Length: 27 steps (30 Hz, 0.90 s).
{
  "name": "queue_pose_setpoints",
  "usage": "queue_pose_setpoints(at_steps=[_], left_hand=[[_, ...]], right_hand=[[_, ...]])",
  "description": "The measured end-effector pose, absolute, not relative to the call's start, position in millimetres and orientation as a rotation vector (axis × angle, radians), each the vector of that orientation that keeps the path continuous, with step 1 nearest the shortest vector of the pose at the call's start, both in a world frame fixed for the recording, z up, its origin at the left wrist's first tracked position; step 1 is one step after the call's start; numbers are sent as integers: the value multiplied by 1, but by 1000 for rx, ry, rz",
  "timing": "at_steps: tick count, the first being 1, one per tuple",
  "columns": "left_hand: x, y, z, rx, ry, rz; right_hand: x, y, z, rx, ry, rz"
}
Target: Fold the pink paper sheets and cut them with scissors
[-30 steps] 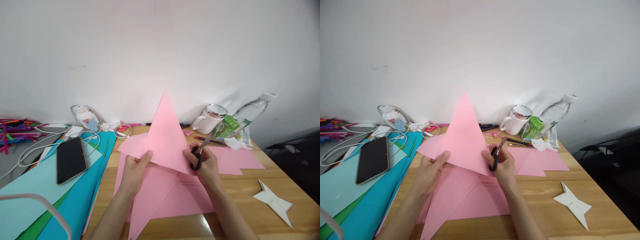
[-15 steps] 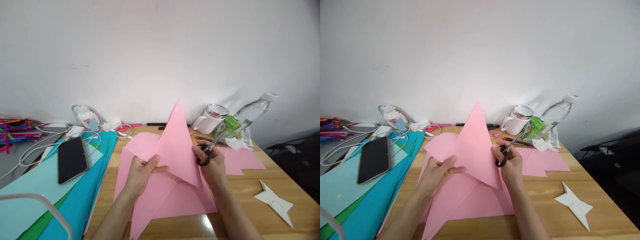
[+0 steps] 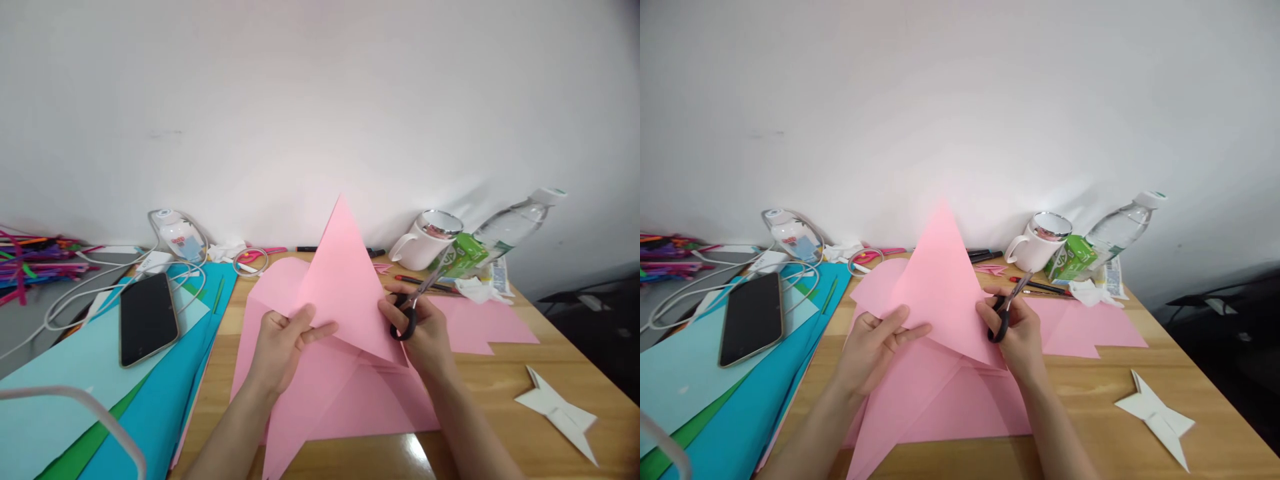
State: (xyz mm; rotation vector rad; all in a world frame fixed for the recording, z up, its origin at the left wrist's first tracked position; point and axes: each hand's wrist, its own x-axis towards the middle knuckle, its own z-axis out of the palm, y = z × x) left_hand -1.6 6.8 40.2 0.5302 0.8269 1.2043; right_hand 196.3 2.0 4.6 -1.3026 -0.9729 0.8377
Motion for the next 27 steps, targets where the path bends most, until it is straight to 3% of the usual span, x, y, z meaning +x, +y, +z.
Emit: queue_pose_setpoints(at_steps=[22, 24, 27], left_hand=[[-5, 9, 40, 195, 630, 1361], [-5, 9, 41, 148, 622, 1419], [-3, 8, 45, 97, 608, 1495]], right_hand=[[190, -3, 11, -1344, -1034, 482], [173, -18, 23, -1284, -1084, 651], [141, -42, 40, -948, -1209, 1346]])
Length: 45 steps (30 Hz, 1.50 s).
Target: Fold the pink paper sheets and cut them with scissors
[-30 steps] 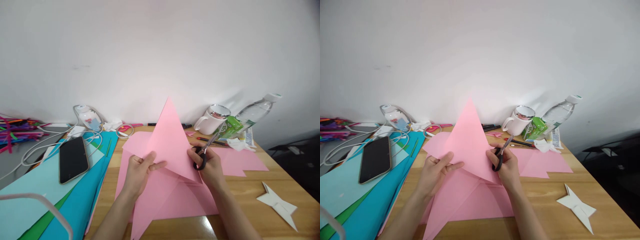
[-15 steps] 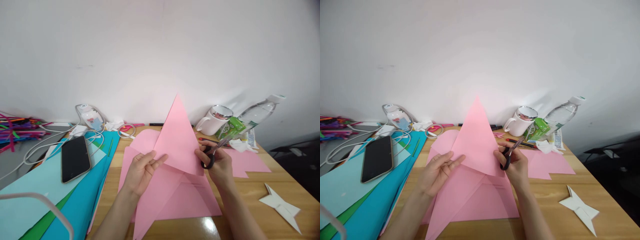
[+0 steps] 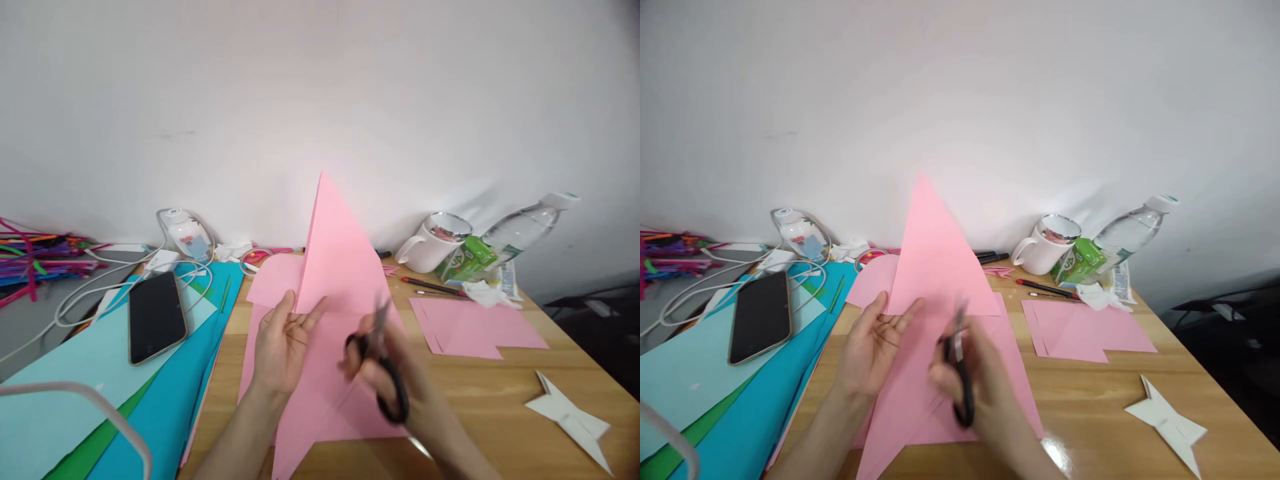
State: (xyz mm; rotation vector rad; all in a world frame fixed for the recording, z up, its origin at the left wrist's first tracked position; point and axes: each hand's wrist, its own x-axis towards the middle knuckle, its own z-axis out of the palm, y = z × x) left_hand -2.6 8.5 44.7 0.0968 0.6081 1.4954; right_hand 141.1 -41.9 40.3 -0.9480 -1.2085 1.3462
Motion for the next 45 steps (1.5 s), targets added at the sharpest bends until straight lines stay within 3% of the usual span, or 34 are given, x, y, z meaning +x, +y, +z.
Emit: queue_pose_setpoints(at_steps=[2, 5, 30, 36, 40, 45], left_hand=[[-1, 7, 48, 82, 594, 1524], [-1, 3, 53, 91, 594, 1535], [-3, -9, 62, 240, 449, 1547], [-6, -7, 59, 223, 334, 1538], [-5, -7, 58, 130, 338, 1523], [4, -10, 51, 158, 389, 1444]], right_hand=[[121, -53, 48, -794, -1215, 1776], [102, -57, 53, -690, -1200, 1967], [110, -49, 66, -805, -1331, 1919], [128, -58, 51, -1082, -1347, 1679], [118, -48, 35, -950, -705, 1256], [108, -13, 41, -798, -236, 1123]])
